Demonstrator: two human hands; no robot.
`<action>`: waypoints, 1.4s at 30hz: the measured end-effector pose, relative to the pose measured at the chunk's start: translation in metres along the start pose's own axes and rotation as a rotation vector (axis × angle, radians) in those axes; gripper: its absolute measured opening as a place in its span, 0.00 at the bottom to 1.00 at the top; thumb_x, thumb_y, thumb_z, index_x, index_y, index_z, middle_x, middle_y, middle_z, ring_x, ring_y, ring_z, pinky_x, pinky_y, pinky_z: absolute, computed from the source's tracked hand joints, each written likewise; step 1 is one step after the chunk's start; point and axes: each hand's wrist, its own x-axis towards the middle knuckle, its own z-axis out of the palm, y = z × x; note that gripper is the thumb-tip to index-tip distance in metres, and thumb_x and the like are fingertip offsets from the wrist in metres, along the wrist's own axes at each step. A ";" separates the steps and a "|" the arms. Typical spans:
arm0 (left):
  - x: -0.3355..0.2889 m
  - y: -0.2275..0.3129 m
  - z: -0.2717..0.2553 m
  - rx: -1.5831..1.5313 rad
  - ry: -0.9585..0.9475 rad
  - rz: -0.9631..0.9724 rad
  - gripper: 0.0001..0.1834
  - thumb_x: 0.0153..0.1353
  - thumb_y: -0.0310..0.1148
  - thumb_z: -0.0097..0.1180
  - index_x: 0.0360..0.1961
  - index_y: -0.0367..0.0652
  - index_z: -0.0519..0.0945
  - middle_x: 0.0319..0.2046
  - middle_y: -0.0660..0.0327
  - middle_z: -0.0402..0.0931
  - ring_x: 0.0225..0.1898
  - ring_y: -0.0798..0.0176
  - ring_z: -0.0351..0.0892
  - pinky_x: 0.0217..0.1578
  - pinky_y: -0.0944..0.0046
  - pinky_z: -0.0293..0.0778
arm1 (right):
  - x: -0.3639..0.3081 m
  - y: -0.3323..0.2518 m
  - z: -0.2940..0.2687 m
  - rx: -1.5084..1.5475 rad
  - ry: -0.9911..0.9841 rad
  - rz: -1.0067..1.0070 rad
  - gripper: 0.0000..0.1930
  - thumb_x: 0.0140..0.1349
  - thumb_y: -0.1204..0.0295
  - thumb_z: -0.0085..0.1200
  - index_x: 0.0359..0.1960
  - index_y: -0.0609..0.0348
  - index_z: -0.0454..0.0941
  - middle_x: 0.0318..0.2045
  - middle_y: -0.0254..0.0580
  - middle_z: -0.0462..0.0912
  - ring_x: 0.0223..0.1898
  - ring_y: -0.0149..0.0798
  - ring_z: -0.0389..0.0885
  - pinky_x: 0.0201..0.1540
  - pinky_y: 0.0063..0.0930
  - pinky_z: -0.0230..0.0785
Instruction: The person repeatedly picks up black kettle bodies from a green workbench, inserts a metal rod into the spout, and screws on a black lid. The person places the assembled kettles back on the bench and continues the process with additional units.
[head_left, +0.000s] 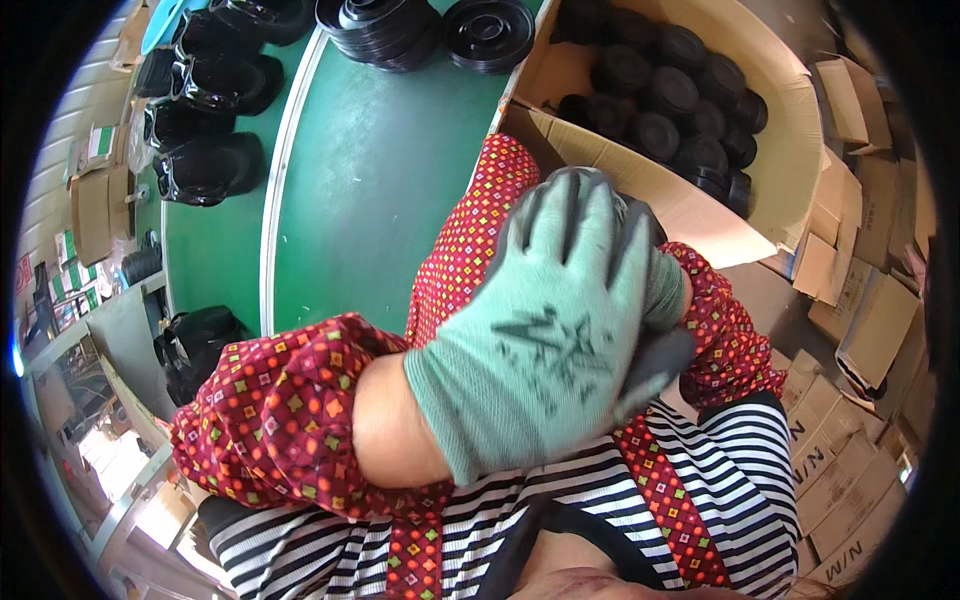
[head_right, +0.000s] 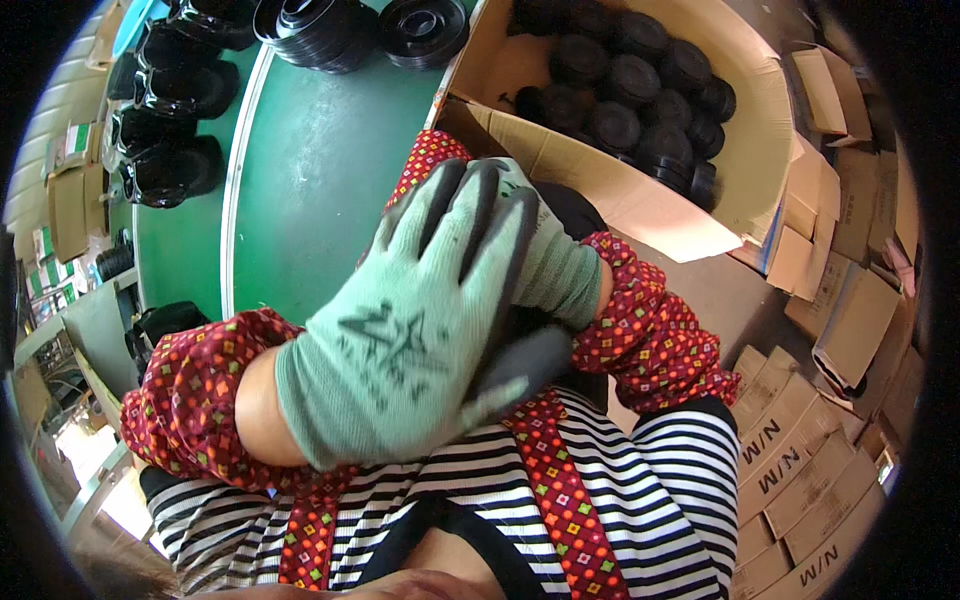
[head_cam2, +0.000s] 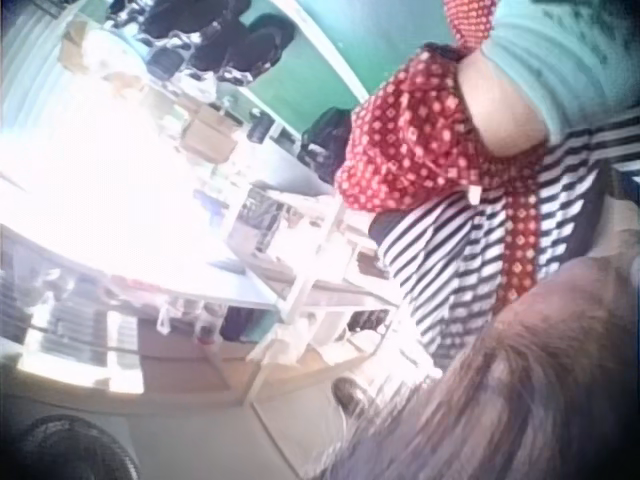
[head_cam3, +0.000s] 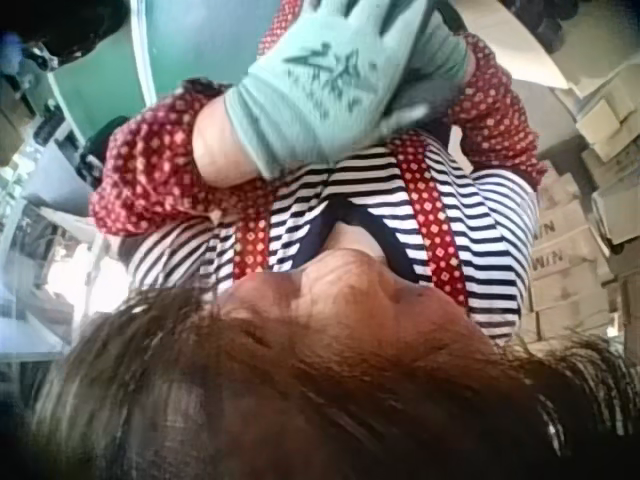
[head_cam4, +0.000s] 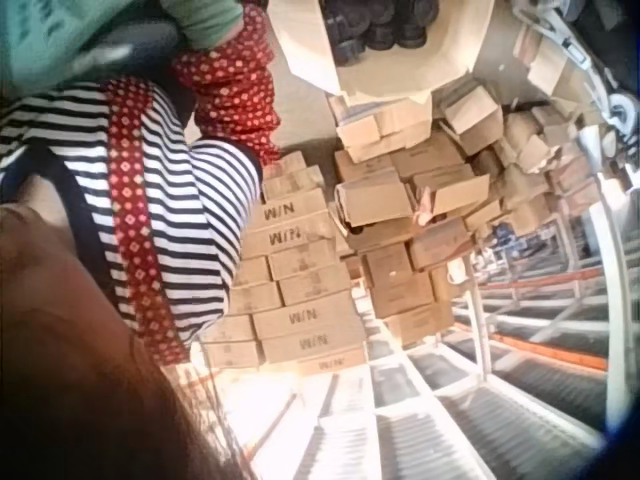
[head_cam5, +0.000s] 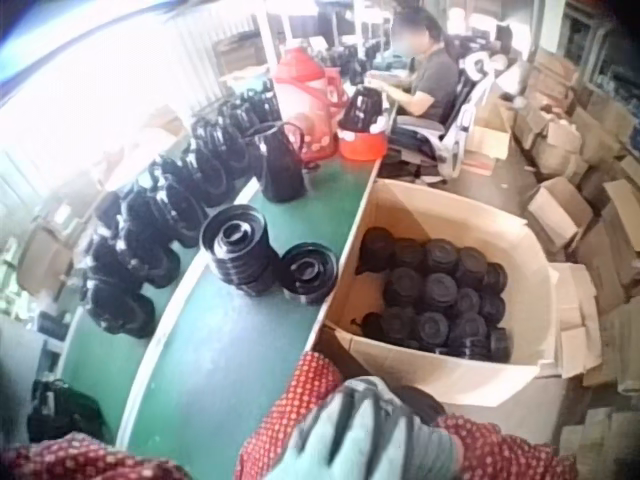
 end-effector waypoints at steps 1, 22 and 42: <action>-0.003 -0.004 0.004 0.034 -0.018 -0.061 0.49 0.68 0.55 0.56 0.71 0.17 0.61 0.67 0.22 0.61 0.71 0.22 0.60 0.72 0.31 0.57 | 0.003 -0.008 -0.002 -0.073 0.018 -0.024 0.22 0.66 0.55 0.58 0.56 0.52 0.81 0.54 0.44 0.82 0.54 0.49 0.79 0.57 0.49 0.69; 0.034 -0.166 0.078 -0.399 -0.013 0.209 0.20 0.62 0.38 0.60 0.55 0.44 0.83 0.45 0.50 0.86 0.46 0.42 0.85 0.49 0.52 0.81 | -0.004 -0.105 -0.058 -0.610 -0.175 0.490 0.31 0.62 0.62 0.63 0.67 0.55 0.76 0.41 0.44 0.76 0.42 0.47 0.78 0.46 0.45 0.68; -0.038 -0.076 0.023 0.173 0.346 -0.004 0.25 0.46 0.41 0.79 0.47 0.48 0.89 0.47 0.57 0.76 0.51 0.47 0.75 0.54 0.48 0.72 | 0.080 -0.015 -0.013 1.503 -0.262 0.246 0.30 0.80 0.56 0.49 0.73 0.68 0.68 0.66 0.45 0.79 0.70 0.34 0.72 0.75 0.34 0.59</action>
